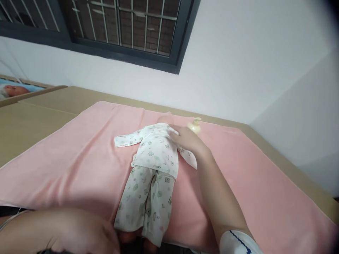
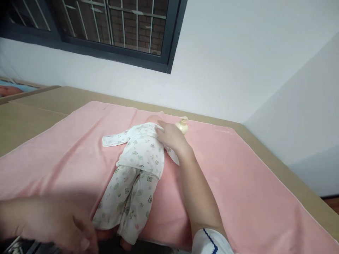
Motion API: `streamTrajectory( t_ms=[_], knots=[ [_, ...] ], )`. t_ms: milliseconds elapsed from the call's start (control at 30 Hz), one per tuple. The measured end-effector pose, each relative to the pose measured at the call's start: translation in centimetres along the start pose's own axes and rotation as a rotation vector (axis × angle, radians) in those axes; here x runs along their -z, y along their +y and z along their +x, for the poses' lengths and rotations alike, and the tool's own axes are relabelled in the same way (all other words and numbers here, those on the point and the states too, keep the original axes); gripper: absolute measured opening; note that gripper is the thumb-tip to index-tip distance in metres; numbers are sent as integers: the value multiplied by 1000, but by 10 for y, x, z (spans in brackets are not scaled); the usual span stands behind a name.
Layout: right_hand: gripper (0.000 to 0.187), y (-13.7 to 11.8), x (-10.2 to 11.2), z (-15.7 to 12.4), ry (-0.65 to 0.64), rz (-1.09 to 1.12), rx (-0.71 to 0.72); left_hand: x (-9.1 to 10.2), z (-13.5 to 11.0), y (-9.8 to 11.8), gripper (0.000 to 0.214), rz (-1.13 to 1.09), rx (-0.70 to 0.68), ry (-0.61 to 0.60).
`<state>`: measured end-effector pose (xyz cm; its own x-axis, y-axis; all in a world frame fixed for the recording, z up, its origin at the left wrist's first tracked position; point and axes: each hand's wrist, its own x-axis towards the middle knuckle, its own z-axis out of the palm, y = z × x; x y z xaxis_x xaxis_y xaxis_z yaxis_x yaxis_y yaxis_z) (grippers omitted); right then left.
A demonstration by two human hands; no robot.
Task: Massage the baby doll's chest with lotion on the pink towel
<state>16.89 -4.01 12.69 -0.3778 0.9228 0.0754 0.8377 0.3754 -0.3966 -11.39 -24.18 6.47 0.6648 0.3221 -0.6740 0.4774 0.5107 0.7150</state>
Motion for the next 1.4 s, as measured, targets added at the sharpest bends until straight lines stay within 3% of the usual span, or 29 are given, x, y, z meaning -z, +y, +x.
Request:
streamTrajectory(
  t_ms=[67, 133, 267, 333, 467, 633, 767, 933, 1133, 1400],
  knots=[
    [50, 12, 16, -3, 219, 71, -41, 12, 5, 36, 39, -90, 28, -55],
    [51, 29, 30, -4, 405, 116, -76, 23, 14, 77, 43, -122, -103, -103],
    [52, 65, 52, -5, 618, 187, -214, 49, 52, 158, 35, -143, -492, 65],
    [54, 79, 56, -5, 641, 189, -268, 61, 81, 193, 39, -255, -545, 102],
    [58, 89, 50, -1, 515, 163, -244, 77, 136, 248, 67, -626, -626, 268],
    [57, 92, 33, 10, 420, 132, -128, 86, 176, 290, 78, -887, -712, 278],
    [56, 97, 24, 16, 371, 58, -105, 87, 185, 301, 81, -940, -724, 193],
    [58, 94, 23, 17, 329, -68, -149, 78, 175, 287, 72, -951, -729, 143],
    [49, 69, 17, 17, 388, -332, -234, 71, 138, 247, 70, -946, -672, 132],
    [46, 29, -4, 43, 408, -503, -469, 88, 87, 213, 63, -1022, -760, 154]
  ],
)
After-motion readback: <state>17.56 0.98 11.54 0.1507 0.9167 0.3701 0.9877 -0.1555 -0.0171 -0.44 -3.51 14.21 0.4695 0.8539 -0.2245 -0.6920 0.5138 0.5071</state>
